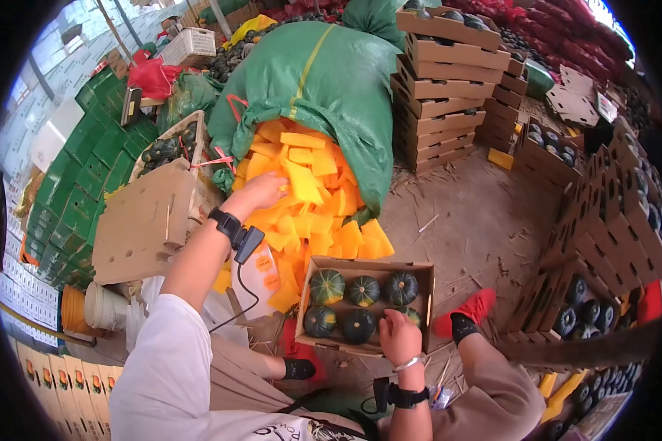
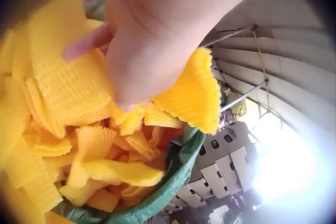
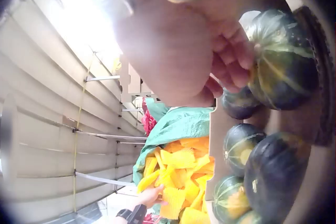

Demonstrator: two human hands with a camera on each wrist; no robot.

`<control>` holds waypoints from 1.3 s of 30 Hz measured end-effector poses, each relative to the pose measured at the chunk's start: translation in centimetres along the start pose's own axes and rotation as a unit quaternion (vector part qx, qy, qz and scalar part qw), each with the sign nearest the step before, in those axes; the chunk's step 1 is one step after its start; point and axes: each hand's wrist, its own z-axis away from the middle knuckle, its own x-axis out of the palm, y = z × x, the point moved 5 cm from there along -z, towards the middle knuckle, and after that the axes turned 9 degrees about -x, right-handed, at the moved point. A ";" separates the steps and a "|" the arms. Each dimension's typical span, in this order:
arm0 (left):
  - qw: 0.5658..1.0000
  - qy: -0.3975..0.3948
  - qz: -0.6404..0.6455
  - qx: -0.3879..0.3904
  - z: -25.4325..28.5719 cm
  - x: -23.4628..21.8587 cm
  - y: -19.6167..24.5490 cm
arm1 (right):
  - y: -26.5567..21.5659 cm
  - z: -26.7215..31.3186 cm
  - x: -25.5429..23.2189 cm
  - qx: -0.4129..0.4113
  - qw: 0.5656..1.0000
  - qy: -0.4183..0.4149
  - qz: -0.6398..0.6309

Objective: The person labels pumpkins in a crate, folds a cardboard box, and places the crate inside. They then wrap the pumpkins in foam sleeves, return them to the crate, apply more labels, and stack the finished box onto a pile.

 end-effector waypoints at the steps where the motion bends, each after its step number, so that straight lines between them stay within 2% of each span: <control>1: 0.998 0.032 0.047 0.024 2.1 -1.0 0.7 | -0.8 0.1 0.0 -0.012 1.000 0.000 -0.017; 3: 0.986 0.087 0.138 0.042 7.1 -2.1 1.8 | -2.2 0.6 0.2 -0.038 0.998 -0.006 -0.049; 4: 0.977 0.110 0.181 0.036 9.9 -2.0 2.8 | -2.0 1.0 1.1 -0.046 0.996 -0.041 -0.069; 5: 0.965 0.132 0.223 0.029 13.0 -1.6 4.0 | -2.8 1.6 1.0 -0.020 0.988 -0.030 -0.153; 7: 0.927 0.036 0.372 -0.003 19.7 1.3 7.0 | -5.2 2.5 1.3 0.034 0.948 -0.008 -0.317; 8: 0.896 0.043 0.429 0.111 23.6 2.8 9.1 | -6.0 3.1 1.8 0.041 0.919 -0.025 -0.392; 9: 0.865 0.001 0.476 0.157 26.8 5.8 10.8 | -6.7 3.9 2.2 0.050 0.883 -0.044 -0.464; 10: 0.879 -0.052 0.449 0.149 29.7 6.1 12.3 | -7.2 4.6 2.6 0.061 0.843 -0.064 -0.531; 11: 0.889 -0.106 0.422 0.141 32.1 5.9 13.5 | -7.4 5.2 2.8 0.069 0.845 -0.083 -0.524; 13: 0.856 -0.023 0.508 0.092 33.6 6.2 13.4 | -6.8 6.4 2.5 0.086 0.848 -0.120 -0.508; 14: 0.834 0.020 0.547 0.067 34.3 6.3 13.0 | -7.1 7.0 2.4 0.070 0.853 -0.220 -0.468; 17: 0.829 -0.047 0.542 0.129 34.5 6.9 13.4 | -9.3 9.1 2.8 -0.027 0.845 -0.369 -0.387; 18: 0.831 -0.095 0.535 0.122 34.3 7.9 13.6 | -9.4 9.3 3.1 -0.061 0.864 -0.364 -0.343; 21: 0.722 -0.283 0.602 0.192 33.8 10.2 13.6 | -6.3 8.5 2.9 0.064 0.846 -0.125 -0.515; 22: 0.657 -0.349 0.639 0.197 34.2 10.7 13.4 | -7.0 8.0 1.6 0.198 0.710 -0.123 -0.665; 23: 0.653 -0.283 0.680 0.175 34.2 10.8 13.4 | -7.1 8.0 1.3 0.190 0.710 -0.136 -0.664; 25: 0.639 -0.146 0.745 0.122 34.1 10.8 12.7 | -8.2 9.7 3.0 0.108 0.759 -0.267 -0.584; 26: 0.730 -0.040 0.678 0.075 33.3 12.3 10.9 | -8.5 9.7 3.6 0.077 0.819 -0.266 -0.503; 27: 0.802 0.068 0.593 0.025 32.7 13.6 8.7 | -6.2 9.2 3.7 0.006 0.970 -0.165 -0.177; 28: 0.894 0.064 0.438 -0.072 32.5 14.0 7.7 | -7.1 8.3 2.8 -0.031 0.989 -0.109 -0.098; 29: 0.854 -0.003 0.520 -0.013 32.7 13.9 8.6 | -8.2 6.9 2.1 -0.070 0.996 -0.053 -0.018; 31: 0.737 -0.132 0.653 0.110 33.1 12.5 10.3 | -9.3 5.4 4.0 -0.128 0.985 -0.113 0.007; 32: 0.507 -0.310 0.799 0.088 33.4 12.8 11.0 | -9.8 4.8 5.2 -0.154 0.978 -0.141 0.017; 35: 0.408 -0.120 0.897 -0.119 30.2 16.8 6.5 | -8.0 0.5 10.1 -0.119 0.968 -0.219 0.039; 36: 0.490 -0.040 0.858 -0.148 29.2 18.0 4.4 | -7.9 -0.4 11.9 -0.124 0.961 -0.216 0.120; 37: 0.542 0.004 0.824 -0.166 28.8 16.4 3.6 | -8.4 -0.9 13.6 -0.127 0.948 -0.214 0.198; 38: 0.669 0.034 0.723 -0.169 28.9 14.7 3.2 | -8.7 -1.2 14.9 -0.088 0.917 -0.289 0.261; 39: 0.779 0.061 0.602 -0.166 28.9 13.4 2.9 | -8.6 -1.7 15.4 -0.078 0.920 -0.289 0.253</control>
